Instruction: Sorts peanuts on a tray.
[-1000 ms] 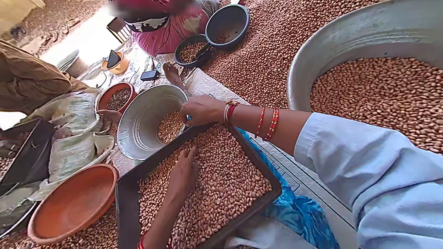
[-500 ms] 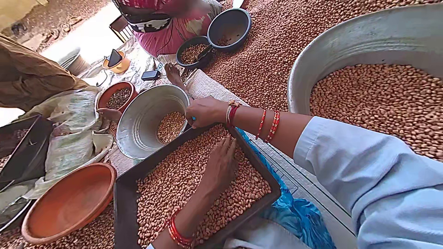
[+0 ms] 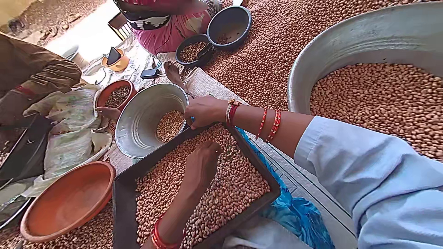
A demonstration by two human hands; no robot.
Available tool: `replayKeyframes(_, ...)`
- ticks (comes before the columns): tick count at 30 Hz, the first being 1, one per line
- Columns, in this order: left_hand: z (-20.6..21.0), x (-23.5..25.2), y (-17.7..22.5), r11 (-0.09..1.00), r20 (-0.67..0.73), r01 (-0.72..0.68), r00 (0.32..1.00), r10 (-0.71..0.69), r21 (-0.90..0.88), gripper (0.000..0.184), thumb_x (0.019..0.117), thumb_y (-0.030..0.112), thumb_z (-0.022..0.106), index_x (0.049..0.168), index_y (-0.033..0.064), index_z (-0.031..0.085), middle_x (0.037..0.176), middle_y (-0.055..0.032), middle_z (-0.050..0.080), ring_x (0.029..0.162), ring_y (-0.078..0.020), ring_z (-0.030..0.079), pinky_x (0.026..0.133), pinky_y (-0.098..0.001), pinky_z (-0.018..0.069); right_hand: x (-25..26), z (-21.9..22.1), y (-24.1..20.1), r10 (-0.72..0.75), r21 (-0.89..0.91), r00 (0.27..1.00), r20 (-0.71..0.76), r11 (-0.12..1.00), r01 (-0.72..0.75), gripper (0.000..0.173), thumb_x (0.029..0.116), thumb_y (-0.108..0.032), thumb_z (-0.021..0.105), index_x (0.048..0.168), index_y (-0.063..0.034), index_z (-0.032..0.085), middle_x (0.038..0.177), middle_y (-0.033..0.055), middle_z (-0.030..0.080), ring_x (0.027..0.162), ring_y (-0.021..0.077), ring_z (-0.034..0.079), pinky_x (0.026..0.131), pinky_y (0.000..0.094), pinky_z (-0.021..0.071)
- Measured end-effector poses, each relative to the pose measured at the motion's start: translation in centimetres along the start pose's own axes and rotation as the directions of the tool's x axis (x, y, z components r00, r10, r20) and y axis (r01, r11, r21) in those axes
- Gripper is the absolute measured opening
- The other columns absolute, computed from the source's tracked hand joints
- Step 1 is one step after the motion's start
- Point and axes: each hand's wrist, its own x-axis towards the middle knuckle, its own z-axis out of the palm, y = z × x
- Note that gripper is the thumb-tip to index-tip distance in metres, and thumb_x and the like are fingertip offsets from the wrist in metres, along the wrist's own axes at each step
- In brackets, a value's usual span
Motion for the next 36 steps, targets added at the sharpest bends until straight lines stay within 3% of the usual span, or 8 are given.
replayKeyframes(13,4.8,5.5,-0.5,1.0,-0.081,0.018,0.997,-0.017,0.011,0.022,0.0991,0.014,0.061,0.111,0.0026,0.075,0.108,-0.0188,0.071,0.103,-0.0377,0.069,0.082,-0.0498,0.0566,-0.1,-0.8,0.7,0.053,0.008,0.999,0.007,0.999,-0.053,0.02,0.0984,-0.025,0.069,0.113,-0.0112,0.073,0.108,0.0113,0.069,0.103,0.0304,0.066,0.08,0.0548,0.0514)
replayKeyframes(16,4.5,5.1,-1.3,0.979,-0.038,0.044,0.998,-0.052,-0.197,0.022,0.0963,0.012,0.062,0.11,0.0,0.075,0.102,-0.0169,0.072,0.097,-0.0314,0.07,0.086,-0.0474,0.0561,0.1,-0.8,0.8,0.038,0.011,0.999,0.005,0.999,-0.038,0.021,0.0983,-0.025,0.069,0.113,-0.0102,0.073,0.108,0.0113,0.069,0.104,0.03,0.065,0.08,0.055,0.0511)
replayKeyframes(20,3.8,2.5,-1.8,0.514,0.171,0.207,0.978,-0.117,-0.833,0.023,0.0892,0.006,0.044,0.101,0.0041,0.063,0.082,0.0037,0.063,0.067,-0.004,0.06,0.063,-0.0221,0.0529,-0.2,-0.9,0.5,0.012,0.023,1.0,-0.01,1.0,-0.012,0.02,0.0981,-0.023,0.069,0.113,-0.0097,0.073,0.106,0.0109,0.07,0.102,0.0298,0.066,0.079,0.0546,0.0511)
replayKeyframes(23,3.6,-1.8,1.0,0.288,0.396,0.347,0.908,0.132,-0.892,0.035,0.0922,0.007,0.038,0.104,0.0087,0.071,0.067,0.0135,0.054,0.053,0.0035,0.045,0.05,-0.0153,0.0375,-0.2,-0.6,0.4,-0.008,0.021,1.0,-0.013,1.0,0.008,0.02,0.0987,-0.022,0.068,0.113,-0.0096,0.073,0.107,0.0105,0.07,0.103,0.0294,0.066,0.08,0.0543,0.0519)
replayKeyframes(27,4.4,-5.1,3.5,0.437,0.597,0.445,0.736,0.319,-0.782,0.037,0.1054,0.013,0.044,0.138,0.0089,0.062,0.116,0.0004,0.071,0.083,0.0005,0.062,0.075,-0.021,0.0517,0.1,-0.2,0.3,-0.016,-0.008,1.0,0.007,1.0,0.016,0.019,0.0983,-0.024,0.069,0.11,-0.0109,0.074,0.103,0.0092,0.069,0.099,0.0273,0.066,0.078,0.0516,0.0524)
replayKeyframes(30,4.7,-4.0,1.1,0.511,0.56,0.401,0.803,0.204,-0.761,0.035,0.1074,0.016,0.045,0.137,0.0081,0.062,0.116,0.0007,0.069,0.071,0.0024,0.052,0.062,-0.0183,0.0432,-0.1,0.1,0.2,-0.003,-0.017,1.0,0.022,1.0,0.003,0.021,0.0982,-0.025,0.069,0.112,-0.0101,0.073,0.108,0.0122,0.065,0.1,0.0295,0.064,0.077,0.0523,0.0518)
replayKeyframes(33,4.1,-2.5,-3.1,0.621,0.377,0.335,0.924,-0.069,-0.708,0.036,0.106,0.014,0.048,0.138,0.0056,0.061,0.134,-0.0058,0.066,0.11,-0.006,0.065,0.096,-0.0276,0.0515,0.0,0.7,0.2,-0.013,-0.02,1.0,0.005,1.0,0.013,0.021,0.0971,-0.026,0.071,0.11,-0.0103,0.074,0.104,0.011,0.07,0.102,0.0309,0.066,0.083,0.0564,0.0506)
replayKeyframes(36,4.0,-2.6,-5.3,0.758,0.095,0.261,0.962,-0.257,-0.598,0.037,0.0997,0.011,0.056,0.136,0.0074,0.062,0.097,-0.0068,0.069,0.077,-0.0116,0.061,0.073,-0.0324,0.0513,0.1,0.8,0.2,-0.021,-0.023,1.0,0.016,1.0,0.021,0.02,0.0977,-0.026,0.07,0.111,-0.0103,0.073,0.105,0.011,0.07,0.103,0.0312,0.066,0.085,0.0572,0.0489)
